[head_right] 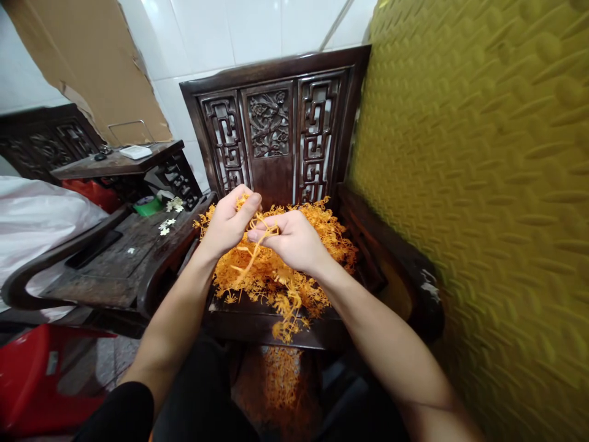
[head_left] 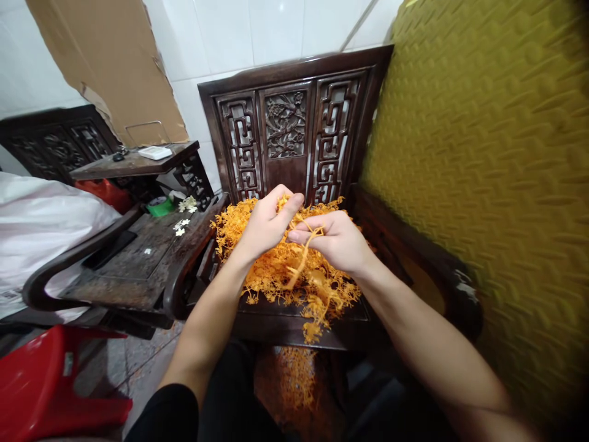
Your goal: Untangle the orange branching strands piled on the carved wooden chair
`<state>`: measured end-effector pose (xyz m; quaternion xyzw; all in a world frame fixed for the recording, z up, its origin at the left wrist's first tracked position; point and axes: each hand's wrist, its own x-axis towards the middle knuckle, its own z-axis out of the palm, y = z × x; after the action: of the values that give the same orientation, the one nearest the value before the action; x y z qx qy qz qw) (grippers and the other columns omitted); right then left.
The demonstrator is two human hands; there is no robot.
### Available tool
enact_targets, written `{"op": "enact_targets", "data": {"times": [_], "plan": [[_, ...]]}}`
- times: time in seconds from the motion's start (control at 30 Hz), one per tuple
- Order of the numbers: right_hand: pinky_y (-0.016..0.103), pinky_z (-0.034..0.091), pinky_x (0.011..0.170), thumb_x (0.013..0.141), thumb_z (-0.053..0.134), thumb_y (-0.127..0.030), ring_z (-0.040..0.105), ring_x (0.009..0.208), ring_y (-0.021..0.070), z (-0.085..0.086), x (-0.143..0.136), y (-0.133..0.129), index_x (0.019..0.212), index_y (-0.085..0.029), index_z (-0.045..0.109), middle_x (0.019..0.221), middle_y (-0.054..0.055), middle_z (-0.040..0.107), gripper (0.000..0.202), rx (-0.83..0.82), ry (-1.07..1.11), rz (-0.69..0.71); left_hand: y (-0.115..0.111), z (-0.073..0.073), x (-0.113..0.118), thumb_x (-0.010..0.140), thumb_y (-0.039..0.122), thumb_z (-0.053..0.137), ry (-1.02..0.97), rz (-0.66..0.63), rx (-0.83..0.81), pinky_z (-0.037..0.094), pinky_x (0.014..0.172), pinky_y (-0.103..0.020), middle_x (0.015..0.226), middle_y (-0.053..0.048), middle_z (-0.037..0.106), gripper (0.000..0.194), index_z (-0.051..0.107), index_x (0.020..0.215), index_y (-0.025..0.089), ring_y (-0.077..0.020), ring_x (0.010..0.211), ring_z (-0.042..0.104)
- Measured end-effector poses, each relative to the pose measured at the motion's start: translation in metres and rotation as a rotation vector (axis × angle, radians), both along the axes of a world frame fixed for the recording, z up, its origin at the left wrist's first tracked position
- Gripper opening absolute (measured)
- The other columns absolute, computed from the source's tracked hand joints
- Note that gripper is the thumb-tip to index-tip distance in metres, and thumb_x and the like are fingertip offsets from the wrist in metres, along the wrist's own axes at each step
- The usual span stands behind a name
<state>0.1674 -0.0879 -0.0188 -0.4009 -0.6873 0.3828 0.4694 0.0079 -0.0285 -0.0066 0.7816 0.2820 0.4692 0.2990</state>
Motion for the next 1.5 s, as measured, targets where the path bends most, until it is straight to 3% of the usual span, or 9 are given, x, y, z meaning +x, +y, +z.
{"op": "enact_targets", "data": {"times": [0.23, 0.43, 0.6, 0.7, 0.8, 0.93, 1.2, 1.33, 1.5], "plan": [[0.028, 0.034, 0.061, 0.077, 0.071, -0.035, 0.045, 0.059, 0.0124, -0.016, -0.01, 0.012, 0.068, -0.016, 0.075, 0.062, 0.0, 0.06, 0.022, 0.008, 0.061, -0.175, 0.026, -0.02, 0.013, 0.101, 0.059, 0.055, -0.135, 0.109, -0.154, 0.044, 0.071, -0.028, 0.074, 0.001, 0.057, 0.045, 0.057, 0.08, 0.019, -0.0124, 0.069, 0.05], [0.028, 0.028, 0.055, 0.077, 0.071, -0.033, 0.036, 0.053, 0.0112, -0.027, -0.015, 0.022, 0.073, -0.016, 0.077, 0.052, -0.005, 0.044, 0.019, -0.018, 0.087, -0.213, 0.037, -0.028, 0.019, 0.097, 0.063, 0.061, -0.15, 0.152, -0.257, 0.04, 0.064, -0.026, 0.068, 0.003, 0.053, 0.05, 0.055, 0.075, 0.019, -0.011, 0.064, 0.047], [0.028, 0.029, 0.054, 0.081, 0.074, -0.038, 0.037, 0.052, 0.011, -0.023, -0.015, -0.001, 0.053, -0.018, 0.061, 0.052, -0.003, 0.045, 0.037, -0.027, -0.017, -0.128, 0.07, -0.022, -0.024, 0.09, 0.074, 0.062, -0.463, 0.345, -0.456, 0.024, 0.048, -0.025, 0.058, 0.009, 0.039, 0.058, 0.042, 0.074, 0.023, -0.0068, 0.047, 0.033], [0.029, 0.038, 0.057, 0.082, 0.077, -0.039, 0.049, 0.056, 0.0142, -0.017, -0.006, -0.013, 0.063, -0.018, 0.072, 0.06, 0.001, 0.06, 0.029, -0.026, -0.025, -0.114, 0.077, -0.012, -0.056, 0.088, 0.077, 0.064, -0.565, 0.233, -0.5, 0.015, 0.046, -0.025, 0.059, 0.01, 0.035, 0.059, 0.041, 0.076, 0.024, -0.0048, 0.043, 0.025], [0.03, 0.044, 0.059, 0.08, 0.082, -0.043, 0.056, 0.06, 0.0167, -0.01, 0.0, -0.014, 0.074, -0.02, 0.079, 0.068, 0.004, 0.069, 0.025, 0.01, 0.033, -0.119, 0.06, 0.002, -0.061, 0.086, 0.081, 0.061, -0.456, -0.025, -0.499, 0.017, 0.043, -0.027, 0.064, 0.006, 0.046, 0.06, 0.046, 0.078, 0.024, -0.0043, 0.043, 0.027], [0.029, 0.046, 0.06, 0.084, 0.08, -0.045, 0.059, 0.063, 0.0177, 0.002, -0.004, -0.017, 0.071, -0.019, 0.077, 0.069, 0.005, 0.071, 0.029, 0.106, -0.056, -0.096, 0.027, 0.02, -0.051, 0.088, 0.082, 0.057, -0.371, -0.151, -0.496, 0.021, 0.041, -0.028, 0.077, 0.0, 0.063, 0.06, 0.053, 0.081, 0.023, -0.0028, 0.041, 0.028], [0.027, 0.038, 0.055, 0.093, 0.071, -0.042, 0.048, 0.058, 0.0126, 0.009, -0.011, -0.031, 0.068, -0.017, 0.066, 0.063, 0.001, 0.057, 0.035, 0.095, -0.109, -0.029, -0.014, 0.034, -0.056, 0.084, 0.064, 0.076, -0.299, -0.205, -0.433, 0.023, 0.04, -0.023, 0.081, -0.001, 0.063, 0.047, 0.067, 0.105, 0.023, -0.0023, 0.044, 0.032], [0.027, 0.036, 0.053, 0.093, 0.07, -0.041, 0.045, 0.057, 0.0118, 0.012, -0.008, -0.033, 0.069, -0.018, 0.067, 0.062, 0.0, 0.055, 0.034, 0.1, -0.082, -0.037, -0.029, 0.038, -0.054, 0.09, 0.075, 0.062, -0.255, -0.175, -0.42, 0.025, 0.038, -0.024, 0.081, -0.002, 0.064, 0.056, 0.068, 0.111, 0.023, -0.0025, 0.041, 0.035], [0.026, 0.035, 0.05, 0.085, 0.075, -0.024, 0.046, 0.051, 0.0103, 0.024, -0.004, -0.042, 0.083, -0.019, 0.079, 0.064, -0.001, 0.066, 0.007, 0.251, -0.192, 0.006, -0.036, 0.039, -0.043, 0.094, 0.082, 0.046, -0.267, -0.185, -0.469, 0.025, 0.037, -0.023, 0.085, -0.003, 0.069, 0.066, 0.066, 0.105, 0.021, -0.0012, 0.039, 0.037]]}}
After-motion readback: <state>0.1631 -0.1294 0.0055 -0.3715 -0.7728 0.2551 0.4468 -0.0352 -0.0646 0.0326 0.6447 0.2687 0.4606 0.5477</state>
